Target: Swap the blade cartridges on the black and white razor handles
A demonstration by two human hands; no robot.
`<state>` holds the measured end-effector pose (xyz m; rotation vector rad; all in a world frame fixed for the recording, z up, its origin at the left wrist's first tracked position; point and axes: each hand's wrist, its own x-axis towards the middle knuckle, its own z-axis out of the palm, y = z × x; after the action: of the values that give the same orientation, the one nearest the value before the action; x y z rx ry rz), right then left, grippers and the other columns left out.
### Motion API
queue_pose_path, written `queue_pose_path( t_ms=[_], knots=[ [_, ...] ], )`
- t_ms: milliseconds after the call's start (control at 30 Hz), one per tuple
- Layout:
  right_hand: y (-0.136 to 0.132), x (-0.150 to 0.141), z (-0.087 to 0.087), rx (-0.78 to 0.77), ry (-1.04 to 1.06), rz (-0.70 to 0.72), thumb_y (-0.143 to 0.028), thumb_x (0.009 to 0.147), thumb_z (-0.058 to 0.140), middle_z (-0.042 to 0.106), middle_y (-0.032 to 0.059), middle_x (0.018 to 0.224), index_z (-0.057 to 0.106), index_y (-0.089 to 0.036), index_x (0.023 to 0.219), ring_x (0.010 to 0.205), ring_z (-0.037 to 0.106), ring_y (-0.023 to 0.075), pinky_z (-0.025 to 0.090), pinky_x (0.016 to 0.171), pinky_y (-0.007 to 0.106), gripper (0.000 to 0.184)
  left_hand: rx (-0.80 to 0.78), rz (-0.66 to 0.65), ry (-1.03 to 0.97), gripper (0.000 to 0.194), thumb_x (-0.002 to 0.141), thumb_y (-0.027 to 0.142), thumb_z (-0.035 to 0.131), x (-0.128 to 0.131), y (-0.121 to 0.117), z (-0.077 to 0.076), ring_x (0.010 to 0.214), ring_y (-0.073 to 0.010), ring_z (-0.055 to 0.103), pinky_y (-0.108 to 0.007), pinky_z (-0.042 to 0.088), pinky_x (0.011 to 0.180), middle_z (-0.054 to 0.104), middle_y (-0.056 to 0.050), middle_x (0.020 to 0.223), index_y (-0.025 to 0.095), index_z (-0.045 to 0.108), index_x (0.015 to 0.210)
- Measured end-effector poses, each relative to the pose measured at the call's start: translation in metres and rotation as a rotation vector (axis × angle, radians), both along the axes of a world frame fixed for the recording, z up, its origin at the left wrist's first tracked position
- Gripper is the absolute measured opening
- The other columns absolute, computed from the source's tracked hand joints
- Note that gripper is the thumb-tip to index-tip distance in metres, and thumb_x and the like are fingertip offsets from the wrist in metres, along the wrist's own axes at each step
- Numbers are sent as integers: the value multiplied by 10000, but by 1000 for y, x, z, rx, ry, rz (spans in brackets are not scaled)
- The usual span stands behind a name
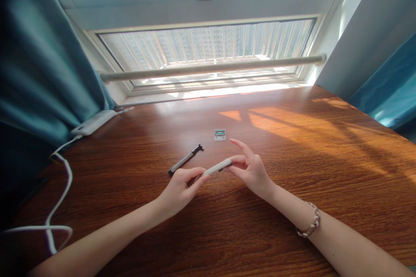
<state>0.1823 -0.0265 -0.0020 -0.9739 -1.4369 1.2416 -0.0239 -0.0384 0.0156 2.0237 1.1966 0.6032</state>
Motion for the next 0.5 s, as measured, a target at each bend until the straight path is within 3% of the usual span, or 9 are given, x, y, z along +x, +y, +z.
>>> queue_pose_path(
  t_ms=[100,267,500],
  knots=[
    [3,2,-1,-2,3,-66,-235,695,670,685,12,805,443,-233,1175,762,643,172,517,723,289,531,7,20,7,333,862,368,390,0,1,1,511,-79,316,-215,234,503,383,43,537,132,560,700],
    [9,2,-6,-27,90,-127,-258,637,714,673,16,797,633,-200,815,782,642,185,529,735,289,204,25,40,15,340,866,362,383,-1,2,1,508,-78,302,-217,224,500,357,48,533,129,567,702],
    [13,0,-7,-172,360,-136,-252,669,700,691,50,800,618,-171,826,805,647,210,517,793,372,195,39,61,47,333,866,353,388,-3,2,0,507,-77,306,-216,227,503,365,49,530,130,570,701]
  ],
)
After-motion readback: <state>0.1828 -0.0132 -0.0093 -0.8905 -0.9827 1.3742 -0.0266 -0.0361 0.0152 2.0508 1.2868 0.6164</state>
